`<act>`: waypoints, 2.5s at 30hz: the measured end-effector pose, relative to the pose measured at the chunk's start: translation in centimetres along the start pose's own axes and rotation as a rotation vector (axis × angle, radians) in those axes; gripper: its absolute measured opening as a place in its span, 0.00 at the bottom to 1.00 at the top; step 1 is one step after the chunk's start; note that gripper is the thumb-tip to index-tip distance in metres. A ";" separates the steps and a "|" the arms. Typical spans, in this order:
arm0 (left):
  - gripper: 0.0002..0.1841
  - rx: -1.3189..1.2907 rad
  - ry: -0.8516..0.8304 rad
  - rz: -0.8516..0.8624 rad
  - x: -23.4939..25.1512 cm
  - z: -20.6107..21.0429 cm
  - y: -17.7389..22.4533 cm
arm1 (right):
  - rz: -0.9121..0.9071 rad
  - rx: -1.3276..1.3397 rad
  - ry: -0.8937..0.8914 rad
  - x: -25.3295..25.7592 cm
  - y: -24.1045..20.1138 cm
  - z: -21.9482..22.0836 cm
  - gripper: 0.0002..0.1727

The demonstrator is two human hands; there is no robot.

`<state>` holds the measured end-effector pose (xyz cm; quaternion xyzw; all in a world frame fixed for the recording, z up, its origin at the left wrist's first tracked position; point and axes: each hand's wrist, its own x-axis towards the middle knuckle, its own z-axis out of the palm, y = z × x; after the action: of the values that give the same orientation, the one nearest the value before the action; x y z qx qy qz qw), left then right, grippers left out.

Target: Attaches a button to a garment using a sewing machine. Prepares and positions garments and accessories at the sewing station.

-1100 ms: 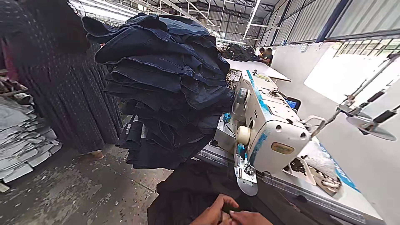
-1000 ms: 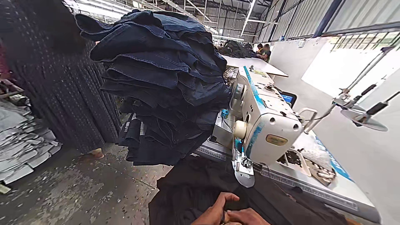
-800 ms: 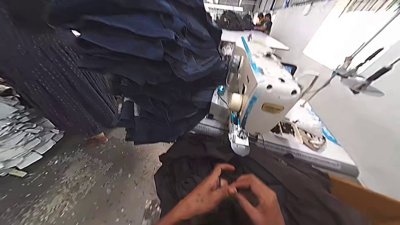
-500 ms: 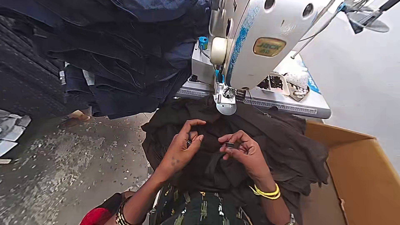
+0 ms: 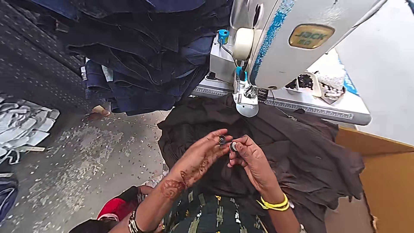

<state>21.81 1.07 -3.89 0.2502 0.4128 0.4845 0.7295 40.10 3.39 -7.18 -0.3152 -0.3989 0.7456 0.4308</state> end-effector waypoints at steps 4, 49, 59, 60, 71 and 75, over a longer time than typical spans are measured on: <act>0.24 0.306 -0.186 0.195 0.1 0.0 -2.2 | -0.075 -0.115 0.092 0.0 0.3 -0.1 0.03; 0.10 0.704 0.019 0.834 0.6 -4.9 -0.1 | -0.720 -0.726 -0.175 -2.5 -2.3 -1.0 0.09; 0.10 0.276 -0.091 0.622 0.7 -3.4 -1.0 | -0.805 -0.297 -0.368 -1.3 -1.6 0.4 0.09; 0.10 0.195 -0.114 0.583 0.8 -3.1 -1.1 | -0.781 -0.174 -0.395 -1.0 -1.3 0.6 0.10; 0.11 -0.149 -0.164 0.411 1.2 -1.6 -1.9 | -0.413 0.074 -0.511 -1.1 0.7 2.1 0.11; 0.09 0.112 -0.265 0.504 0.2 -2.8 1.1 | -0.624 -0.148 -0.283 -1.3 -5.0 -0.5 0.11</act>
<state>18.96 1.61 -4.66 0.4461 0.2648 0.5898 0.6189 43.01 3.94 -2.91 -0.1019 -0.5848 0.5833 0.5545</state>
